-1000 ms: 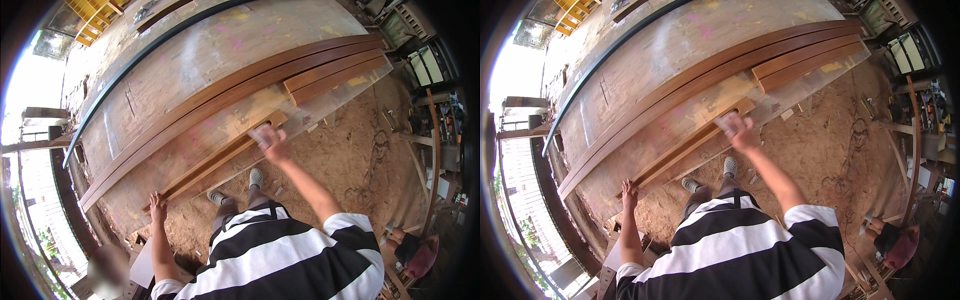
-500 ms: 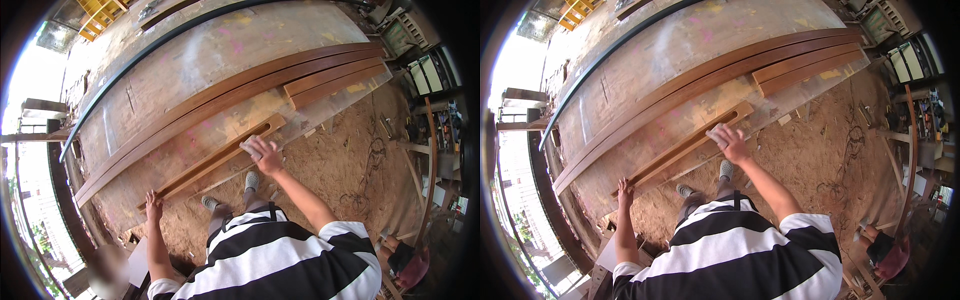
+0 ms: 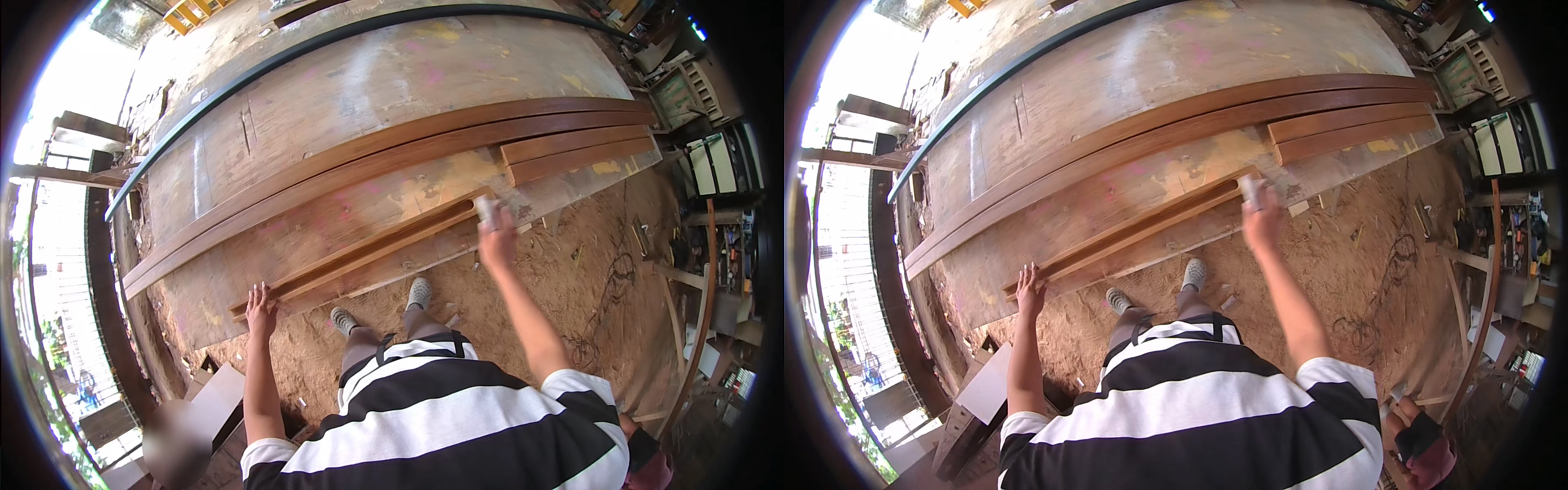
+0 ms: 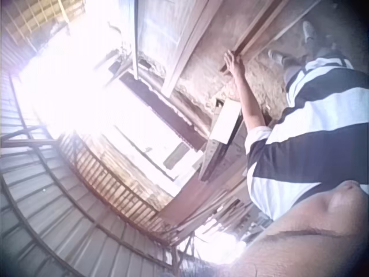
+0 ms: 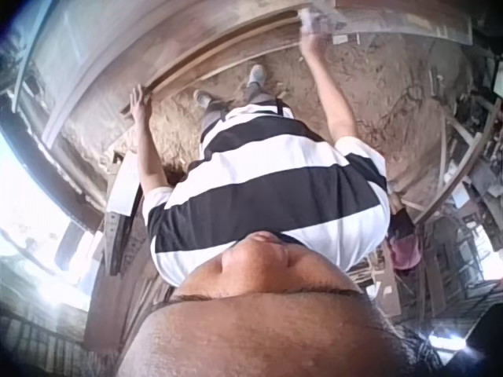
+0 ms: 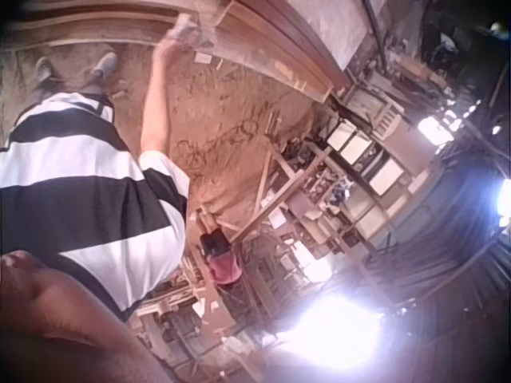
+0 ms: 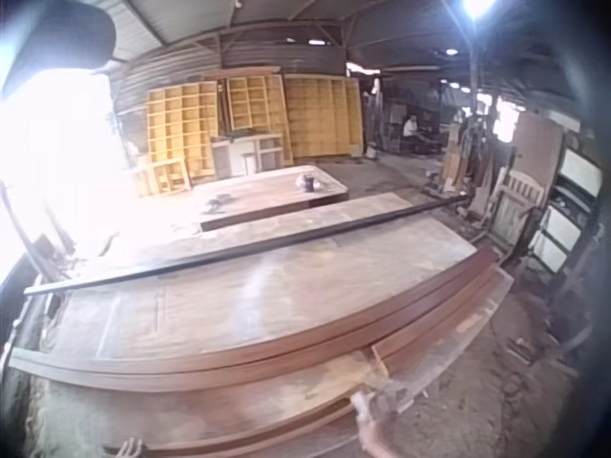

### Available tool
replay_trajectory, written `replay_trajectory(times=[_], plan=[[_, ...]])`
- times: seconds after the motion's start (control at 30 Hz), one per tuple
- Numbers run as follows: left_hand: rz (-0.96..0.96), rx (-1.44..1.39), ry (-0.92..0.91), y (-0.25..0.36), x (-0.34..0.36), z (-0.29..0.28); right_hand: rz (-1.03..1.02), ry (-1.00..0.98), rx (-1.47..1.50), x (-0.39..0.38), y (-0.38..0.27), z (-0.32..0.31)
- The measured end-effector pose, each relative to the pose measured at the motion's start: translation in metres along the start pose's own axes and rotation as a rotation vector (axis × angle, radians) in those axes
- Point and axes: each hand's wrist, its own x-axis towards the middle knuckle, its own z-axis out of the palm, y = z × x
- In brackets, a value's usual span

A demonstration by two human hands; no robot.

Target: The person applies a liquid finish to multiple wooden boards on a workbench using a cloth, wiping the length of each board one at a time.

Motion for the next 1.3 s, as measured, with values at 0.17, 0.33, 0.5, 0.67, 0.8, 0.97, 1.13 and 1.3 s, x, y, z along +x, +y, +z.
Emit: replay_trajectory(times=[0.17,0.33,0.5,0.67,0.8,0.97,1.13,1.3], plan=[[0.020,0.036,0.003,0.005,0.006,-0.001,-0.389,-0.178,0.227,-0.104,-0.151,0.046],[0.011,-0.014,0.038,0.004,0.004,0.000,-0.697,-0.368,0.454,-0.131,-0.188,0.051],[0.076,-0.046,0.144,-0.002,-0.005,0.002,-0.254,0.074,0.346,-0.078,-0.129,0.036],[0.165,-0.095,0.201,-0.006,-0.003,0.003,-0.163,0.058,-0.124,-0.076,-0.143,0.056],[0.210,-0.247,0.240,-0.017,-0.002,0.011,-0.197,-0.007,0.091,-0.151,-0.274,0.092],[0.237,-0.309,0.219,-0.014,0.004,0.022,-0.526,-0.211,0.338,-0.224,-0.383,0.106],[0.258,-0.539,0.174,-0.038,0.001,0.010,-0.284,0.001,0.356,-0.179,-0.348,0.082],[0.153,-0.359,0.242,-0.085,-0.016,0.012,0.028,0.012,-0.097,-0.154,-0.278,0.080]])
